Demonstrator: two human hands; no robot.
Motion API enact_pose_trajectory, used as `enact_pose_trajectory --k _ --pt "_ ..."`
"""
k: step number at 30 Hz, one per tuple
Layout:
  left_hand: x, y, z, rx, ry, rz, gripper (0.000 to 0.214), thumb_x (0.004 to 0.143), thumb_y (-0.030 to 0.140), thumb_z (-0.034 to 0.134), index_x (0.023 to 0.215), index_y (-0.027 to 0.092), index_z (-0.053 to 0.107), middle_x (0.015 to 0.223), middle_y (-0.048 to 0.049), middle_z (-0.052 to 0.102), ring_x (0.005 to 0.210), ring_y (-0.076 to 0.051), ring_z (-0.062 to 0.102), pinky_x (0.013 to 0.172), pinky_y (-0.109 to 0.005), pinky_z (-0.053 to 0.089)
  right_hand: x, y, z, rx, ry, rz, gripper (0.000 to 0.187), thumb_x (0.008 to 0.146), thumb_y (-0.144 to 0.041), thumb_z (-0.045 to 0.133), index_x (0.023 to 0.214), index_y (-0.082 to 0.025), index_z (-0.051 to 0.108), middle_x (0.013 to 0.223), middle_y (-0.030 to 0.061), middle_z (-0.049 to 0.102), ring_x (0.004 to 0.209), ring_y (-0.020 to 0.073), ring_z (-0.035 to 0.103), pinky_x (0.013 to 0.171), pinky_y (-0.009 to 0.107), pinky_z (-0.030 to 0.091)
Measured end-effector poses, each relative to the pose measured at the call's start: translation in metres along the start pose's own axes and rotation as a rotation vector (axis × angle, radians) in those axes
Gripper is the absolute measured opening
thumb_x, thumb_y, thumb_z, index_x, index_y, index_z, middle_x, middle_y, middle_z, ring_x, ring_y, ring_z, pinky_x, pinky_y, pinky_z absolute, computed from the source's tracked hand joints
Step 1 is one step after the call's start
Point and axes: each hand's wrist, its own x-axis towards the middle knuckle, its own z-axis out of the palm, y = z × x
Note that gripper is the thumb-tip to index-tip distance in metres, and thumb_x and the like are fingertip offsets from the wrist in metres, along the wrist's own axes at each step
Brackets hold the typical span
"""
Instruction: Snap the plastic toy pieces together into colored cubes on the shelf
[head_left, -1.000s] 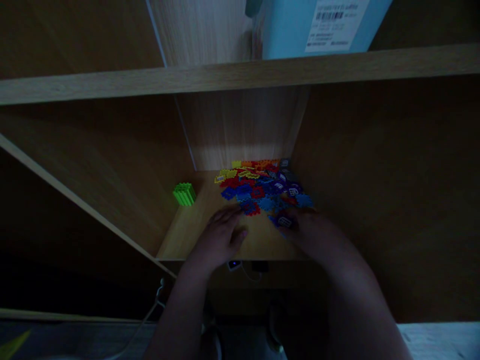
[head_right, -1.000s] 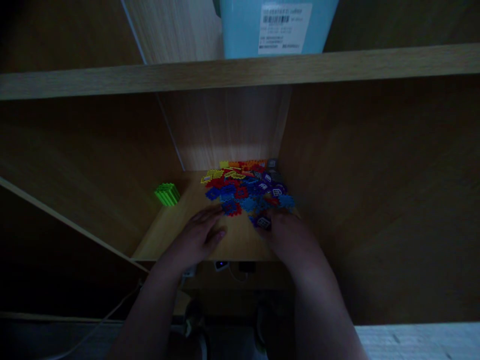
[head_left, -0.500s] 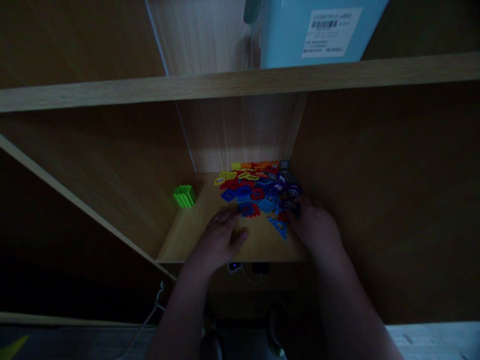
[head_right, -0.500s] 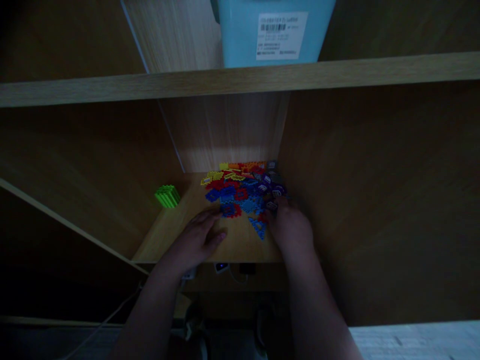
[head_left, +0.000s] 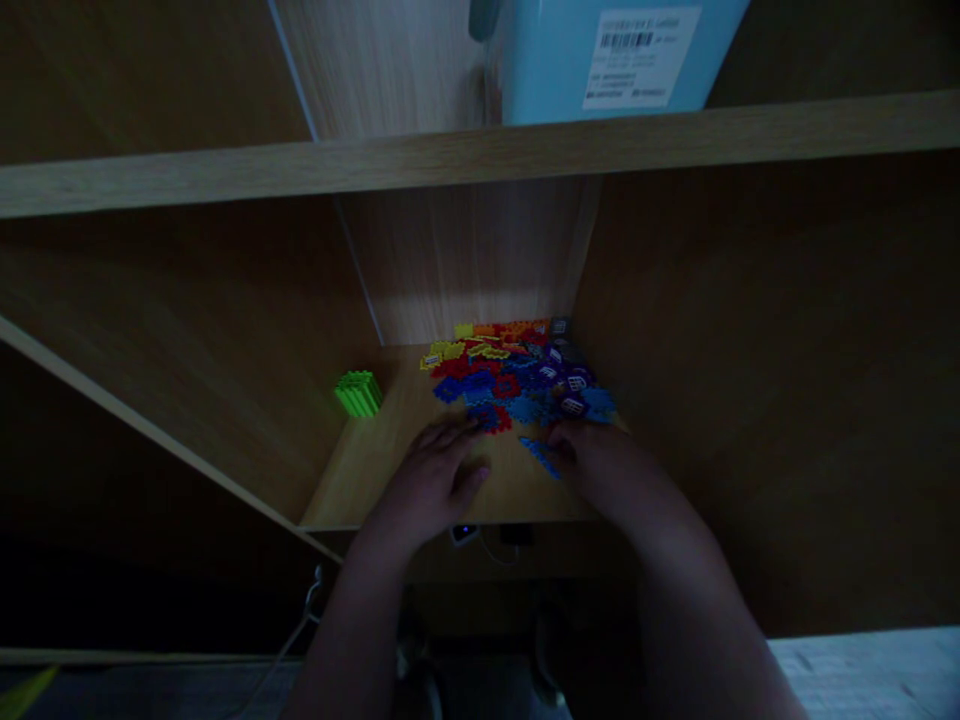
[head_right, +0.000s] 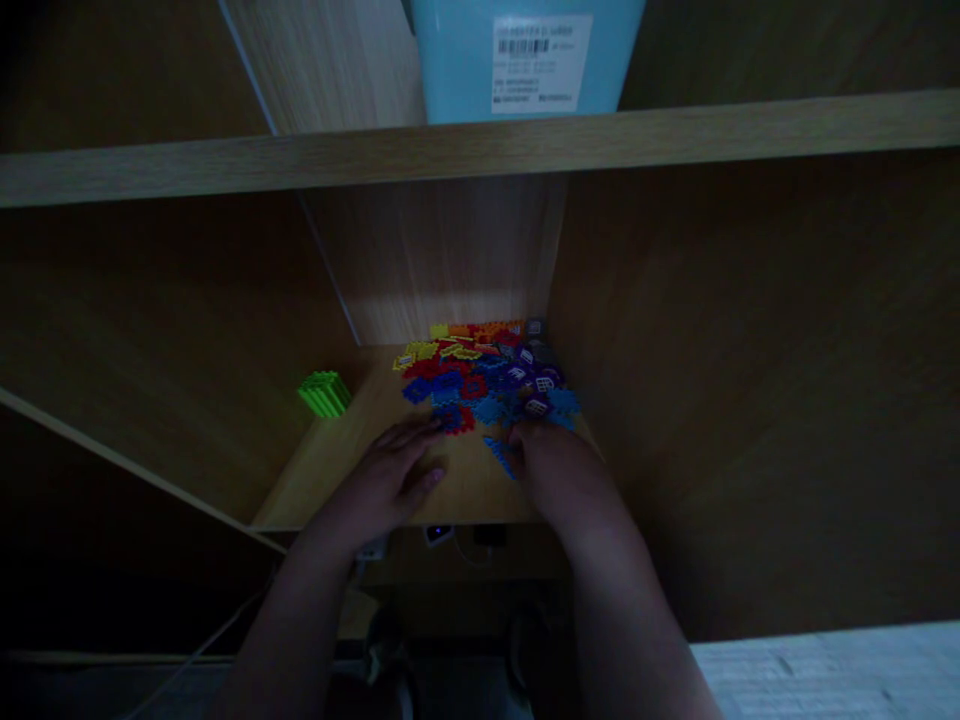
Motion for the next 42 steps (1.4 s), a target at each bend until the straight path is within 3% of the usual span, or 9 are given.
enact_pose_trajectory --k 4,11,16,19,22,26,29,35,42 --pt "0.001 0.0 0.001 -0.007 0.022 -0.018 0.046 0.106 0.04 0.062 0.149 0.025 0.061 0.155 -0.0088 0.063 0.148 -0.03 0.054 0.128 -0.054 0.042 0.0 -0.01 0.005 0.025 -0.01 -0.061 0.017 0.103 -0.03 0.064 0.098 -0.022 0.079 0.101 0.0085 0.082 0.088 0.0224 0.075 0.074 0.031 0.047" --pt "0.0 -0.005 0.008 0.004 0.106 -0.116 0.042 0.104 0.041 0.064 0.14 0.02 0.065 0.149 -0.0138 0.064 0.144 -0.032 0.056 0.125 -0.053 0.046 0.008 -0.025 0.02 0.049 0.058 -0.221 0.026 0.105 -0.023 0.059 0.121 -0.025 0.078 0.115 0.009 0.079 0.108 0.0246 0.072 0.093 0.033 0.051" --pt "0.0 -0.008 0.012 0.043 0.145 -0.198 0.046 0.104 0.042 0.063 0.143 0.017 0.064 0.154 -0.0174 0.06 0.147 -0.035 0.053 0.126 -0.057 0.045 0.023 -0.025 0.036 -0.059 0.236 -0.138 0.023 0.106 -0.023 0.054 0.104 -0.019 0.077 0.119 0.0139 0.074 0.117 0.0297 0.063 0.106 0.041 0.045" --pt "0.001 -0.008 0.011 0.054 0.167 -0.197 0.051 0.105 0.042 0.062 0.149 0.018 0.059 0.159 -0.017 0.057 0.15 -0.035 0.05 0.127 -0.058 0.043 0.029 -0.02 0.045 -0.098 0.343 -0.068 0.028 0.106 -0.021 0.051 0.121 -0.018 0.074 0.138 0.0163 0.068 0.131 0.0344 0.055 0.112 0.047 0.041" --pt "0.0 -0.003 0.007 0.054 0.126 -0.1 0.048 0.107 0.038 0.058 0.152 0.022 0.059 0.166 -0.0132 0.051 0.155 -0.033 0.045 0.13 -0.058 0.038 0.032 -0.014 0.052 -0.104 0.364 -0.003 0.031 0.104 -0.023 0.054 0.129 -0.017 0.072 0.148 0.0182 0.063 0.138 0.0378 0.05 0.112 0.05 0.041" --pt "-0.001 0.004 0.002 0.029 -0.045 0.017 0.049 0.109 0.04 0.056 0.158 0.039 0.055 0.174 -0.0002 0.042 0.165 -0.032 0.03 0.133 -0.062 0.03 0.033 -0.011 0.056 -0.085 0.359 0.019 0.027 0.103 -0.025 0.057 0.123 -0.019 0.074 0.143 0.0166 0.067 0.137 0.037 0.05 0.112 0.05 0.04" --pt "-0.001 0.007 0.001 0.006 -0.116 0.025 0.051 0.11 0.043 0.053 0.162 0.042 0.049 0.173 0.0022 0.043 0.167 -0.03 0.024 0.134 -0.063 0.027 0.034 -0.011 0.054 -0.087 0.363 0.004 0.021 0.104 -0.026 0.057 0.115 -0.021 0.075 0.137 0.0153 0.069 0.134 0.0356 0.052 0.11 0.049 0.04" --pt "0.0 0.006 0.003 0.008 -0.13 -0.008 0.053 0.111 0.047 0.051 0.163 0.045 0.045 0.174 0.0025 0.04 0.167 -0.03 0.027 0.135 -0.064 0.022 0.035 -0.012 0.054 -0.109 0.361 0.006 0.02 0.105 -0.028 0.056 0.109 -0.022 0.074 0.128 0.0144 0.071 0.121 0.0337 0.057 0.102 0.044 0.042" --pt "0.003 0.007 0.007 0.034 -0.101 -0.047 0.059 0.107 0.055 0.057 0.163 0.04 0.047 0.174 -0.0039 0.041 0.164 -0.034 0.032 0.133 -0.067 0.023 0.039 -0.009 0.059 -0.107 0.376 -0.003 0.022 0.106 -0.022 0.051 0.105 -0.021 0.073 0.117 0.013 0.072 0.111 0.0298 0.059 0.099 0.041 0.041"
